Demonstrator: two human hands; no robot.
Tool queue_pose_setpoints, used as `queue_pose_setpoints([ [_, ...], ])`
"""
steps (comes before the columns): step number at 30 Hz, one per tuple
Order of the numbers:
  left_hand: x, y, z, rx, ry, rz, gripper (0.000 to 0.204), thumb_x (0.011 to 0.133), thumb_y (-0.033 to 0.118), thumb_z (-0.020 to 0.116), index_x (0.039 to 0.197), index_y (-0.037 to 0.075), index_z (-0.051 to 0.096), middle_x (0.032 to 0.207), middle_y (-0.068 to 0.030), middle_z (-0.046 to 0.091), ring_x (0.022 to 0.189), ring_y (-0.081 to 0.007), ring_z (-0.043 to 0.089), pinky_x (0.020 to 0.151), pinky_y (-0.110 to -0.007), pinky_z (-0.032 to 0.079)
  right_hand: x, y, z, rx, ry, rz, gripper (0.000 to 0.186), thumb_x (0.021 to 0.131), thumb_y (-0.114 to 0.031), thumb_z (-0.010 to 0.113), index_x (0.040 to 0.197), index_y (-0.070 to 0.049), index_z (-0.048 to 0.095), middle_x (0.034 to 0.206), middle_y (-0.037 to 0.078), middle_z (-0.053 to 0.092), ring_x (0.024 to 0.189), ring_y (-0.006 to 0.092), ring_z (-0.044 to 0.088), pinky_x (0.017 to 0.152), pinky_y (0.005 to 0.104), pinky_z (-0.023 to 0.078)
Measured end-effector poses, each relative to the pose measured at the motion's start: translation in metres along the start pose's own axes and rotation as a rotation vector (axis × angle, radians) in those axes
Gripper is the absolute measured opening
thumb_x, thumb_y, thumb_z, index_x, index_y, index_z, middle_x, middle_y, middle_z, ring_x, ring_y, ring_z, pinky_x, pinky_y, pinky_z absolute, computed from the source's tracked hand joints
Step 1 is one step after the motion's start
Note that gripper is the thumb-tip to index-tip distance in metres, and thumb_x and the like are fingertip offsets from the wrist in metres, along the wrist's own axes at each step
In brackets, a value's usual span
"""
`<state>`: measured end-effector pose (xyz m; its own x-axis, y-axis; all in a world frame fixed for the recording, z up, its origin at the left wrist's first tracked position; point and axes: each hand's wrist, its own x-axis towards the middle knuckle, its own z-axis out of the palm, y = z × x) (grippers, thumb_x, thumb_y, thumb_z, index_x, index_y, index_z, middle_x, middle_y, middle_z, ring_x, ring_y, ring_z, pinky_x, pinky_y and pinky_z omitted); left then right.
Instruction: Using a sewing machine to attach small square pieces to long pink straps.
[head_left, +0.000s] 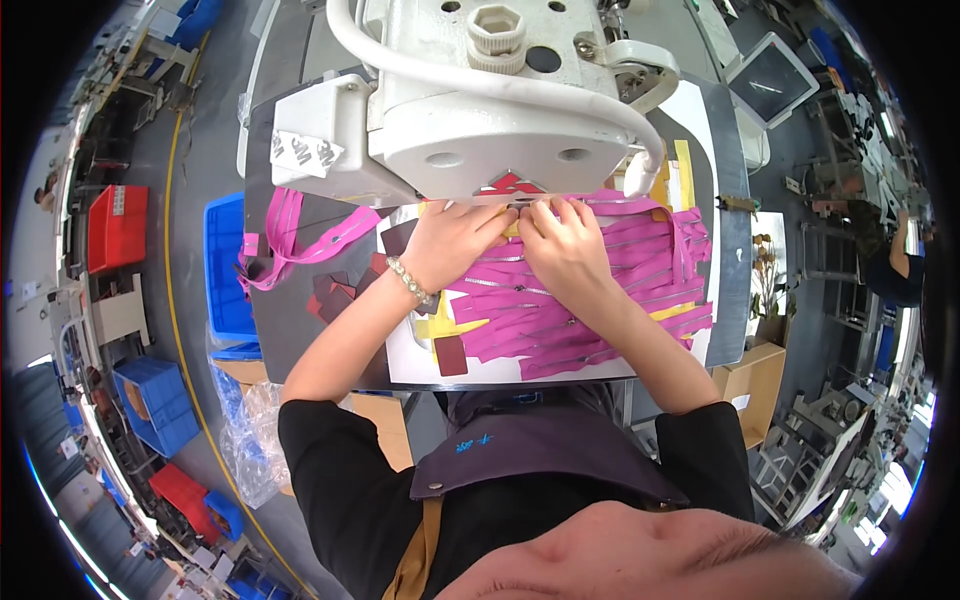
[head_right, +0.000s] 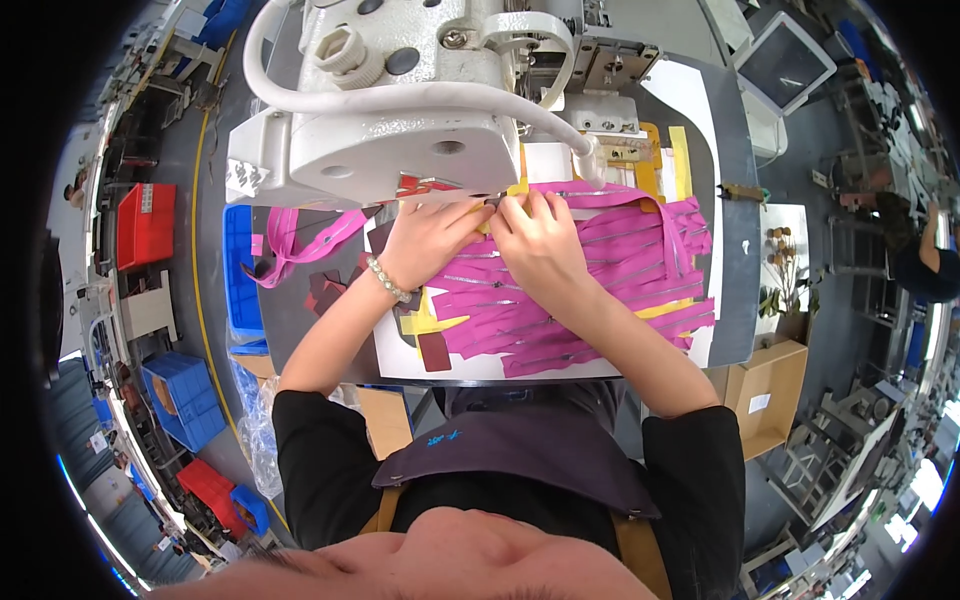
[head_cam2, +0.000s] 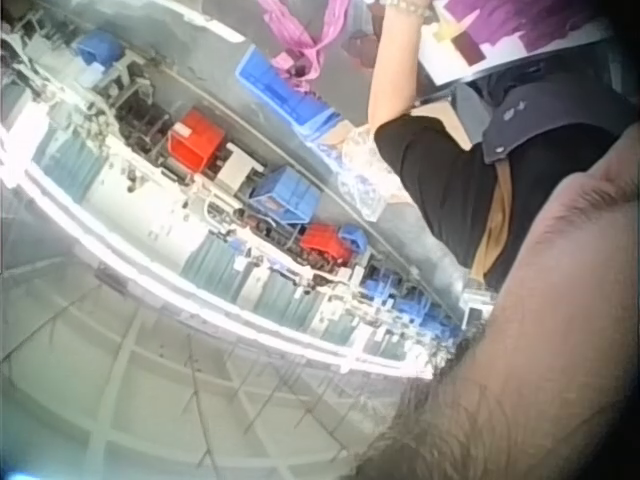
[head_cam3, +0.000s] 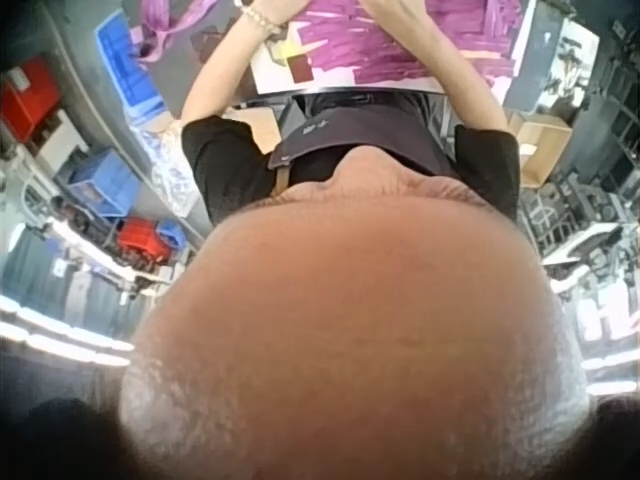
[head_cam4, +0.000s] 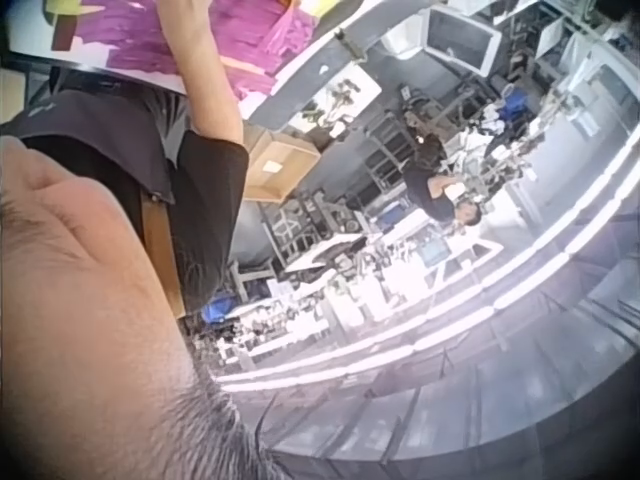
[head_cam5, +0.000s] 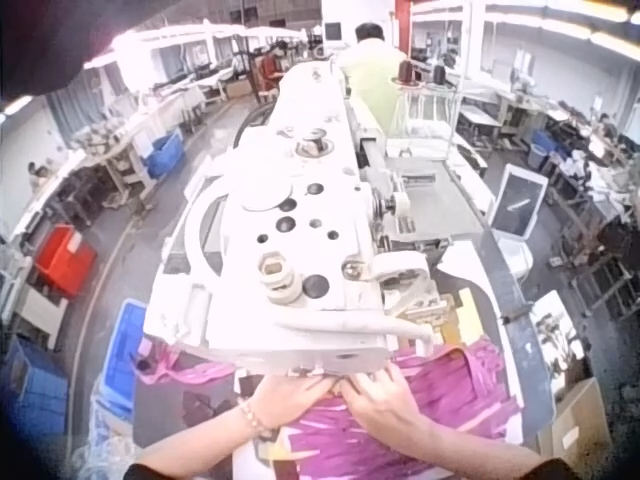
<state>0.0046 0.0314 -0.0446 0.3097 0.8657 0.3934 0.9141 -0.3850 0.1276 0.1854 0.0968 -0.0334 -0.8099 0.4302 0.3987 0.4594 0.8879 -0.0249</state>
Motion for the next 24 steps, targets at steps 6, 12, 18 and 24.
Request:
queue_pose_setpoints([
  [6,-0.010,0.007,0.005,0.020,0.031,-0.069,0.039,0.075,0.025,0.068,0.109,0.006,0.062,0.103,-0.0044,0.062,0.094,-0.0207,0.057,0.086,-0.036,0.045,-0.006,0.001,0.006,0.044,0.061,0.029,0.021,0.071,-0.012,0.060,0.090,-0.003,0.063,0.088,0.007,0.055,0.091,0.0243,0.058,0.081,0.0375,0.045],
  [12,-0.007,0.011,0.002,0.014,0.067,-0.122,0.043,0.073,0.024,0.070,0.110,0.003,0.061,0.105,-0.0053,0.062,0.098,-0.0222,0.057,0.085,-0.037,0.043,-0.006,0.003,0.003,0.077,0.055,0.043,0.024,0.070,-0.012,0.061,0.093,-0.002,0.063,0.089,0.007,0.056,0.094,0.0241,0.058,0.082,0.0363,0.045],
  [18,-0.011,0.015,0.005,0.064,0.057,-0.200,0.044,0.077,0.030,0.068,0.118,0.015,0.058,0.093,-0.0028,0.057,0.092,-0.0210,0.054,0.089,-0.042,0.038,-0.007,0.003,0.001,0.105,0.055,0.043,0.027,0.069,-0.011,0.061,0.094,-0.002,0.063,0.090,0.007,0.056,0.095,0.0244,0.058,0.082,0.0360,0.046],
  [24,-0.010,0.020,0.006,0.196,0.016,-0.228,0.042,0.080,0.035,0.064,0.121,0.031,0.058,0.092,0.0000,0.055,0.090,-0.0196,0.052,0.084,-0.044,0.035,-0.006,0.004,0.001,0.117,0.052,0.045,0.028,0.068,-0.011,0.063,0.095,-0.001,0.063,0.089,0.007,0.056,0.094,0.0245,0.058,0.082,0.0359,0.046],
])
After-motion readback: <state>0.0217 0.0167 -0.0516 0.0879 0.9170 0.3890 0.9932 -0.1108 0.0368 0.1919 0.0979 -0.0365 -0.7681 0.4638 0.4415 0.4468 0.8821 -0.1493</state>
